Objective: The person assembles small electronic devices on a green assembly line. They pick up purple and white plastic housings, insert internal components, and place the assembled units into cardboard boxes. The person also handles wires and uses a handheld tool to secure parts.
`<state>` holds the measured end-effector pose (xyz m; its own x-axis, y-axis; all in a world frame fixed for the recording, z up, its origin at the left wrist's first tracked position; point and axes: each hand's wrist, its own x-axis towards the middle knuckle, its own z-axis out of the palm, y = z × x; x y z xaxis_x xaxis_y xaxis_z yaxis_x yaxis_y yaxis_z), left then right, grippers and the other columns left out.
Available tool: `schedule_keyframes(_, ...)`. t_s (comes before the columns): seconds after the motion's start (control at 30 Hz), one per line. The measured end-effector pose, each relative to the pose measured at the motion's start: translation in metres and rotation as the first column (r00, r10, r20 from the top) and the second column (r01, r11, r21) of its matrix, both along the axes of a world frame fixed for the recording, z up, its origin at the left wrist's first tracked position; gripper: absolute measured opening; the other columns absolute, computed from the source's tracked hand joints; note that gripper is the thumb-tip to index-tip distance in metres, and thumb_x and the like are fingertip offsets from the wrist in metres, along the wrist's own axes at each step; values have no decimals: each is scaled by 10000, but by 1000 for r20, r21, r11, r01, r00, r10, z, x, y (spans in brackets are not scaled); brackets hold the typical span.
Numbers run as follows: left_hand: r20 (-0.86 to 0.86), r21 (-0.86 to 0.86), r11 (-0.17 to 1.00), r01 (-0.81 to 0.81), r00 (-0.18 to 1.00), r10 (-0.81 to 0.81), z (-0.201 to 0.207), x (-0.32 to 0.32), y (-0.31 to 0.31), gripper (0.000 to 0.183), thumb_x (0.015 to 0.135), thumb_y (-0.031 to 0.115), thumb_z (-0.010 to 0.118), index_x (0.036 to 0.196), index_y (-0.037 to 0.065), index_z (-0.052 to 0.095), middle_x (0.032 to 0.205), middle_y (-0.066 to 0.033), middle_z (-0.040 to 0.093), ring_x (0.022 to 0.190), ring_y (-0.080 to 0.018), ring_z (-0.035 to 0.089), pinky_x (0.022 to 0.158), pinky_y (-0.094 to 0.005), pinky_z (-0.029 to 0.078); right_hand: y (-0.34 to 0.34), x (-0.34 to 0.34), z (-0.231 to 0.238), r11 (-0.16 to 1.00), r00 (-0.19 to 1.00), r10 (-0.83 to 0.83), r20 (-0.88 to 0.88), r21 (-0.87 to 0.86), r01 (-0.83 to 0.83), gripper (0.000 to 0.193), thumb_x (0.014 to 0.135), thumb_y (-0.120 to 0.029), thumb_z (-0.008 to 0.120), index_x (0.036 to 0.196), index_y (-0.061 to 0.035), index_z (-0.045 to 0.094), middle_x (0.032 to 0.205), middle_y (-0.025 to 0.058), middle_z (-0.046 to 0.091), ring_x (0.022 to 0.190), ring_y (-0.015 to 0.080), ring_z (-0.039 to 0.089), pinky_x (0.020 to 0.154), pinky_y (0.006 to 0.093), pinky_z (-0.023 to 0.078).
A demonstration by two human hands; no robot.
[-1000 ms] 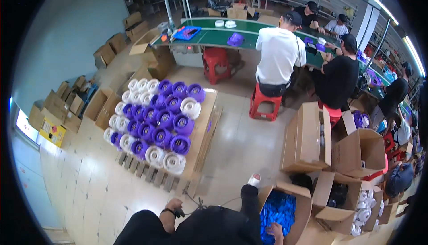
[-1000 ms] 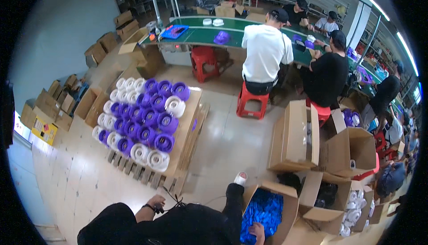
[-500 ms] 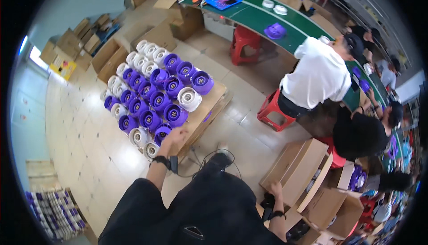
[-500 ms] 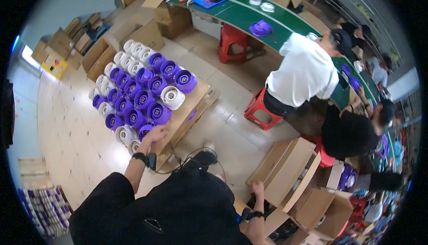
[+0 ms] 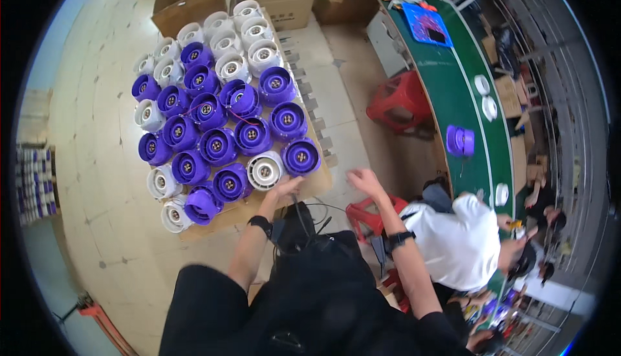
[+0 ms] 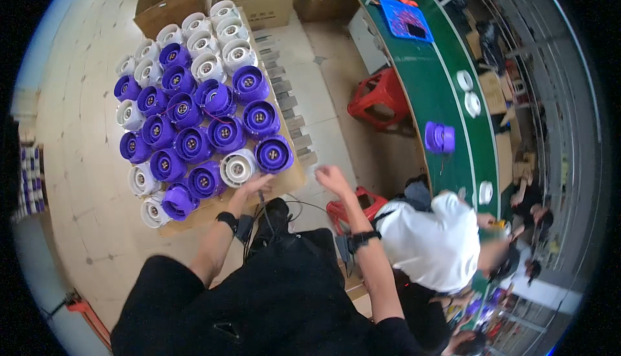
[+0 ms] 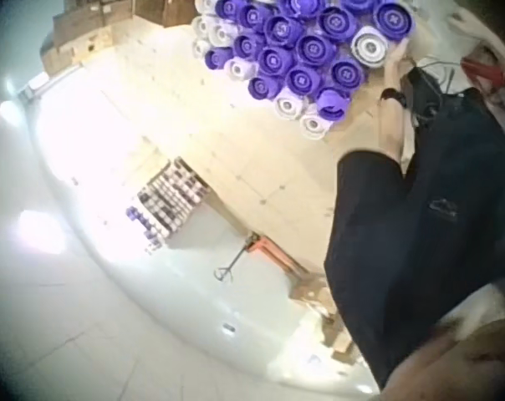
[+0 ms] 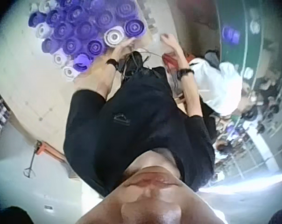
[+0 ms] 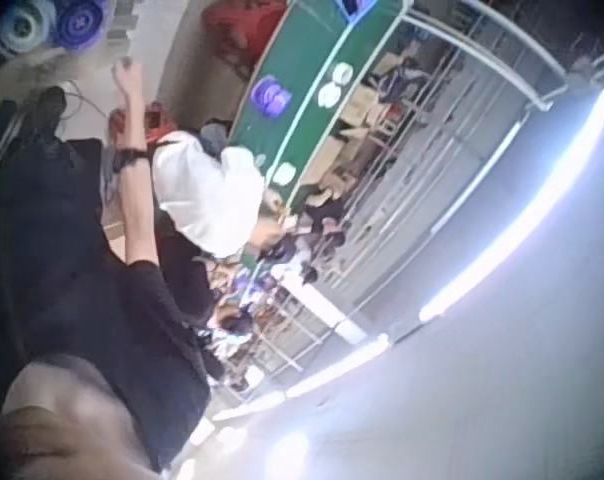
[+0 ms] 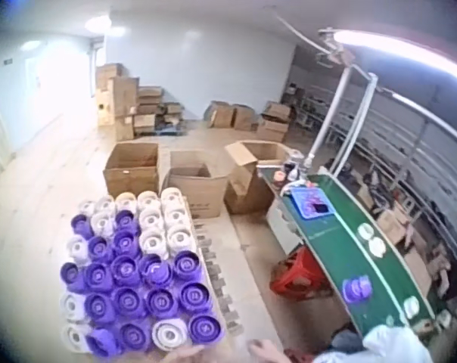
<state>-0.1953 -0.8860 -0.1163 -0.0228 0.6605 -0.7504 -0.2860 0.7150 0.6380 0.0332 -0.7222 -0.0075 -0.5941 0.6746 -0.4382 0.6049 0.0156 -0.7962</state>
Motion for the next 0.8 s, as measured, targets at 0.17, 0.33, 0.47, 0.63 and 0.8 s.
schedule_keyframes(0.17,144,-163,909,-385,902,408,-24,15,33,539,837,383,592,1086,-91,528,958,-187,640,835,-300,664,748,-384,557,121,-175,-64,939,950,209,231,223,-261,444,779,-317,624,957,90,644,909,252,668,880,320,662,783,399,506)
schedule_keyframes(0.33,-273,-186,712,-678,731,625,-36,44,59,356,791,207,567,908,-128,595,780,-216,661,754,-332,673,642,-437,537,139,-264,-108,925,821,204,533,170,-340,357,675,-236,659,853,73,665,855,251,667,860,367,666,771,425,535)
schedule_keyframes(0.47,-746,-154,770,-619,584,320,-37,45,62,325,669,145,589,881,-100,623,848,-304,632,829,-442,629,762,-456,498,132,-278,-111,884,827,241,508,237,-403,333,674,-182,644,894,66,666,921,262,657,899,375,655,793,415,541)
schedule_keyframes(0.63,-746,179,605,-776,294,597,-28,53,71,382,707,100,557,1048,-69,596,937,-257,652,949,-347,634,853,-410,472,142,-262,-97,901,862,310,402,165,-402,343,665,-178,705,919,49,660,970,247,653,901,365,651,799,418,538)
schedule_keyframes(0.8,-714,67,631,-773,405,571,-43,49,58,449,753,69,549,1182,-61,532,1086,-200,625,1030,-281,593,938,-378,426,216,-209,-93,834,870,480,112,250,-492,242,598,-131,655,697,89,636,675,308,581,676,405,644,664,439,522)
